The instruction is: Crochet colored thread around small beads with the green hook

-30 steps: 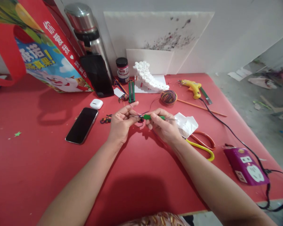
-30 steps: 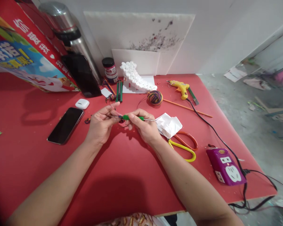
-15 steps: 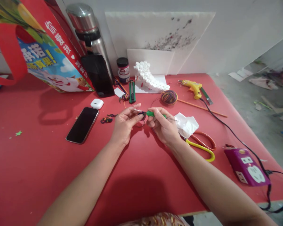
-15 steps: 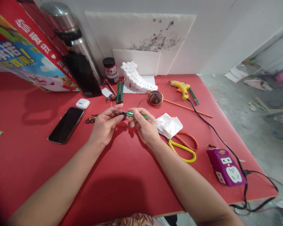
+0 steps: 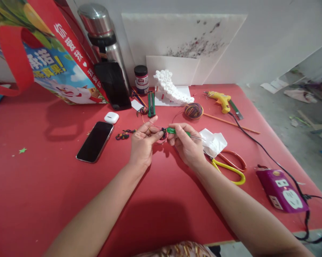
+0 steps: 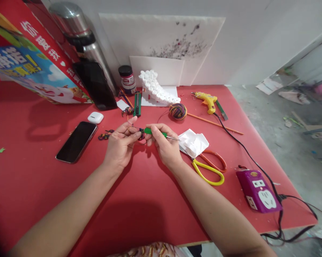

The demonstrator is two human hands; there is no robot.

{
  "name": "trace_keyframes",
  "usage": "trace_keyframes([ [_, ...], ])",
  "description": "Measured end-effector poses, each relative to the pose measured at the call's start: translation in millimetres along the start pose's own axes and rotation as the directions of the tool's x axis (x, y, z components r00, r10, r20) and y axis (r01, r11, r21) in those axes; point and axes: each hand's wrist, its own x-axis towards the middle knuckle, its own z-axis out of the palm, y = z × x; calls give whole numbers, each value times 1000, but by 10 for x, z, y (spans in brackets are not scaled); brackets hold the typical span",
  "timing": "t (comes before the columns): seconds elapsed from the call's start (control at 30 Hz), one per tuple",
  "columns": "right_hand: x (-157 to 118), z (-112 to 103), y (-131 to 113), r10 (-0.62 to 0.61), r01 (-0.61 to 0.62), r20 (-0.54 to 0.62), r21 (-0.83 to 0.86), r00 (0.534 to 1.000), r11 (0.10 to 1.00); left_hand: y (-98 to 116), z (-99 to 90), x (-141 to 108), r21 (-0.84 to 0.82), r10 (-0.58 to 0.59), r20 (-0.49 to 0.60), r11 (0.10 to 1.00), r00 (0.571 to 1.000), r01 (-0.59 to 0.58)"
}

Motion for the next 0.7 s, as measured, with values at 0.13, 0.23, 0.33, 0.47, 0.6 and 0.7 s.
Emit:
trace_keyframes([
  [0.13, -24, -7, 27, -70, 70, 1, -142, 998, 987, -36, 20, -44, 34, 47, -37, 998, 998, -45],
  [0.23, -66, 17, 37, -170, 162, -2, -291, 985, 943, -64, 39, -66, 54, 40, -60, 998, 997, -37],
  [0.33, -116, 63, 56, -298, 277, 11, -405, 954, 871, -72, 56, -72, 23, 21, -61, 1000, 998, -19],
  [0.47, -145, 81, 63, -353, 335, 39, -430, 935, 839, 5, 34, -22, -64, -81, 23, 995, 996, 82],
  [0.6, -111, 40, -2, -247, 258, 74, -331, 966, 908, 140, -38, 54, -80, -162, 133, 982, 978, 173],
  [0.7, -76, 12, -60, -182, 195, 76, -244, 980, 950, 206, -83, 86, -66, -190, 163, 977, 968, 202],
])
